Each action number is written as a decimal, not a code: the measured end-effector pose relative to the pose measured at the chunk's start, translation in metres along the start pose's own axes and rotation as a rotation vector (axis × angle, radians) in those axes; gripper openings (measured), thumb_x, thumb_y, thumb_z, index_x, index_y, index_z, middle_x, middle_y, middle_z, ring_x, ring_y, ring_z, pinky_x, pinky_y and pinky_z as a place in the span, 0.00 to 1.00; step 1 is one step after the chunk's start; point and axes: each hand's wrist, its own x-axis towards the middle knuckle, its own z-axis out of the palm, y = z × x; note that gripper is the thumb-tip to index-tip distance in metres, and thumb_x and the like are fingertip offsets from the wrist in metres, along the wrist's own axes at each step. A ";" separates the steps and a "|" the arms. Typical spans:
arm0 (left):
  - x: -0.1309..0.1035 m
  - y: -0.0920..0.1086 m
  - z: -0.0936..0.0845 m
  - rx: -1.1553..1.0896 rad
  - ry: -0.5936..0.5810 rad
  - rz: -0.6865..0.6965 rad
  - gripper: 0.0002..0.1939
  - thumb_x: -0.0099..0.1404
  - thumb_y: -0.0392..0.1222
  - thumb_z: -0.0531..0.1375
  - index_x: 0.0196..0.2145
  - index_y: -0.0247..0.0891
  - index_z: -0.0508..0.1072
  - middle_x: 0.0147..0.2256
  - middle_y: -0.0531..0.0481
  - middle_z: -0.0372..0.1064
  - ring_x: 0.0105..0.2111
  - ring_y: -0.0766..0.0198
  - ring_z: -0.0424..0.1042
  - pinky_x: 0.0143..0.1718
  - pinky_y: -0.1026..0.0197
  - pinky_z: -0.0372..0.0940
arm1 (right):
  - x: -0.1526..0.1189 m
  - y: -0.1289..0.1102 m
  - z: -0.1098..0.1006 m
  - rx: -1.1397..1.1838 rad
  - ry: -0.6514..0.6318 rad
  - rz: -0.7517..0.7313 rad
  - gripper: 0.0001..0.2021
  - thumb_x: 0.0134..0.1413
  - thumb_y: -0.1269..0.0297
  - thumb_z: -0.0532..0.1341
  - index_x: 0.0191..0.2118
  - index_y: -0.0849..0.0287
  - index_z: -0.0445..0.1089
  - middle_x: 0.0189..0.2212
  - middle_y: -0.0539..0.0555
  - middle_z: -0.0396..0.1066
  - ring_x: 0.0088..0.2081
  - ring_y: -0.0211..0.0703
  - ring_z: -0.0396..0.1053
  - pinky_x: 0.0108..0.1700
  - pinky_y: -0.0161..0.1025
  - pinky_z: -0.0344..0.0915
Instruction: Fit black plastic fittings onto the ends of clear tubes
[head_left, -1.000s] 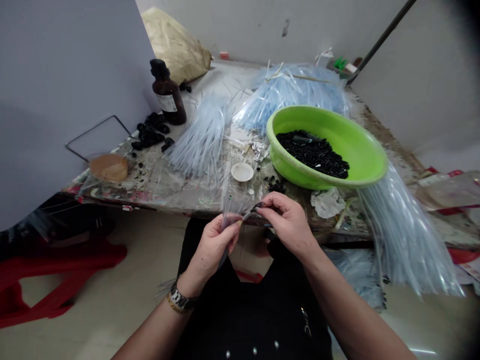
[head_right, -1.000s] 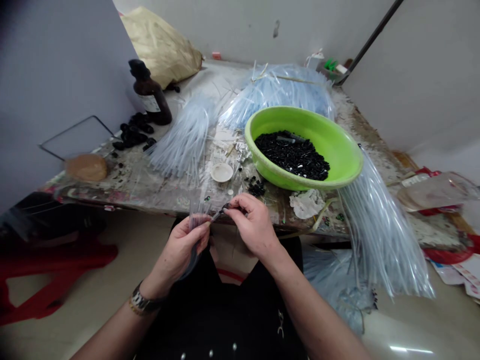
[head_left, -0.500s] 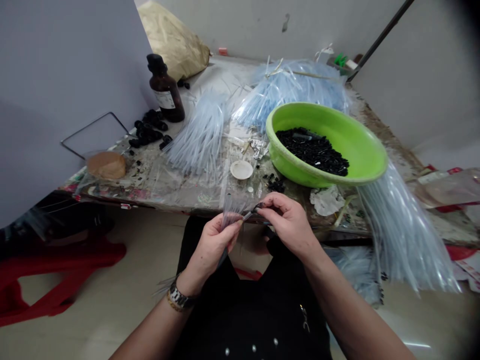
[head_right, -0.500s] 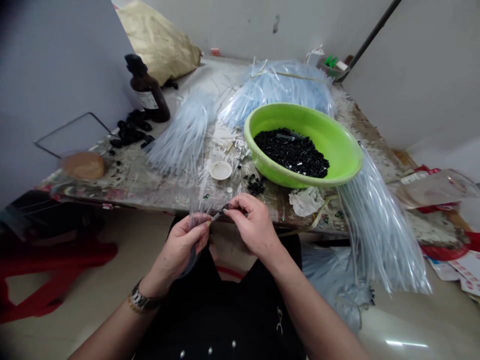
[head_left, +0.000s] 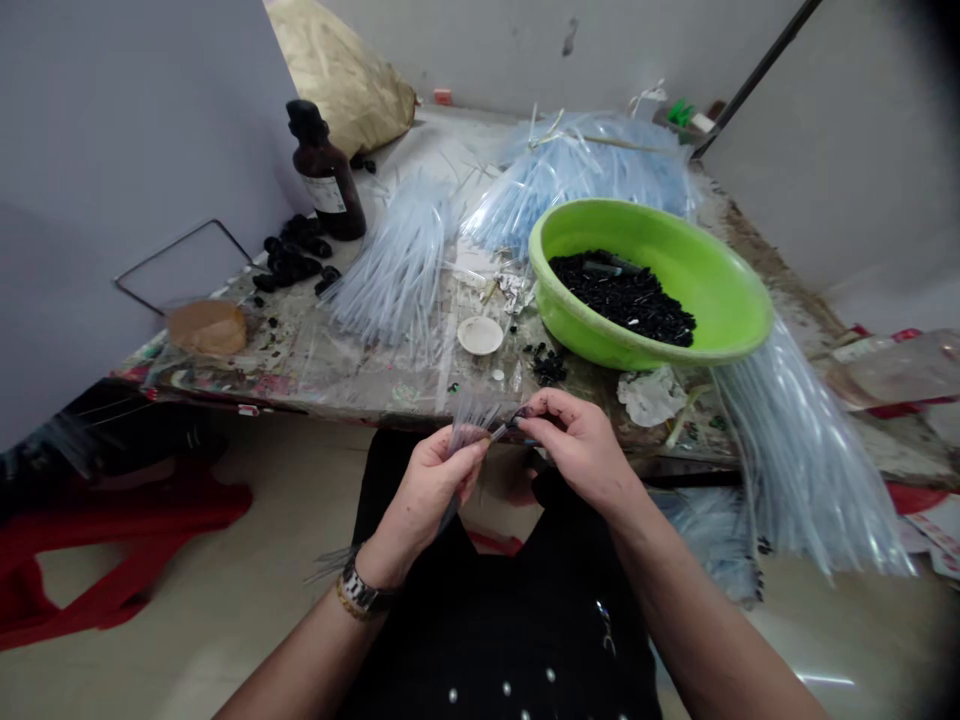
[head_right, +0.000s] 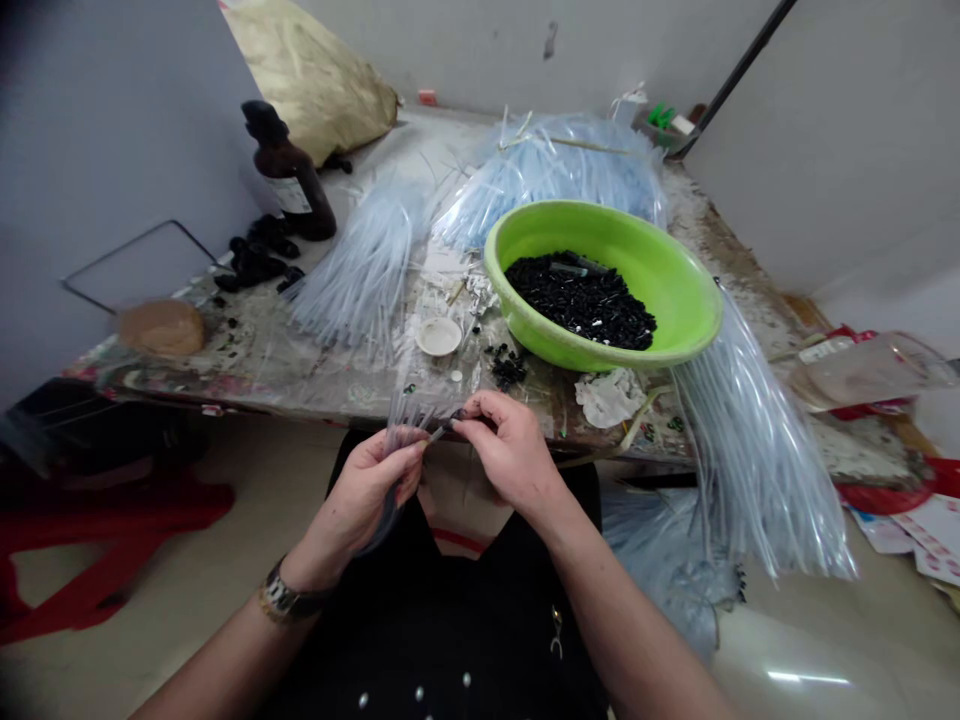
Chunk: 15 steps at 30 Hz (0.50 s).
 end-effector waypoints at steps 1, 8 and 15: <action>0.000 0.001 0.001 0.014 -0.003 -0.001 0.08 0.60 0.43 0.64 0.33 0.35 0.73 0.17 0.59 0.58 0.16 0.75 0.54 0.17 0.70 0.49 | 0.000 0.000 -0.001 -0.002 -0.008 0.005 0.05 0.50 0.68 0.60 0.26 0.58 0.66 0.24 0.48 0.65 0.29 0.39 0.63 0.34 0.36 0.58; -0.003 0.006 0.006 0.163 -0.061 0.005 0.10 0.62 0.46 0.61 0.32 0.36 0.71 0.16 0.60 0.59 0.14 0.73 0.57 0.17 0.68 0.53 | -0.002 -0.007 -0.010 -0.072 -0.063 -0.056 0.07 0.53 0.70 0.58 0.25 0.58 0.65 0.24 0.48 0.65 0.30 0.39 0.63 0.35 0.36 0.57; -0.006 0.013 0.013 0.189 -0.051 -0.009 0.08 0.61 0.42 0.61 0.28 0.36 0.69 0.20 0.57 0.63 0.17 0.72 0.63 0.21 0.68 0.56 | -0.006 -0.013 -0.015 -0.132 -0.127 -0.068 0.08 0.55 0.71 0.58 0.25 0.58 0.63 0.23 0.47 0.64 0.28 0.36 0.61 0.33 0.35 0.56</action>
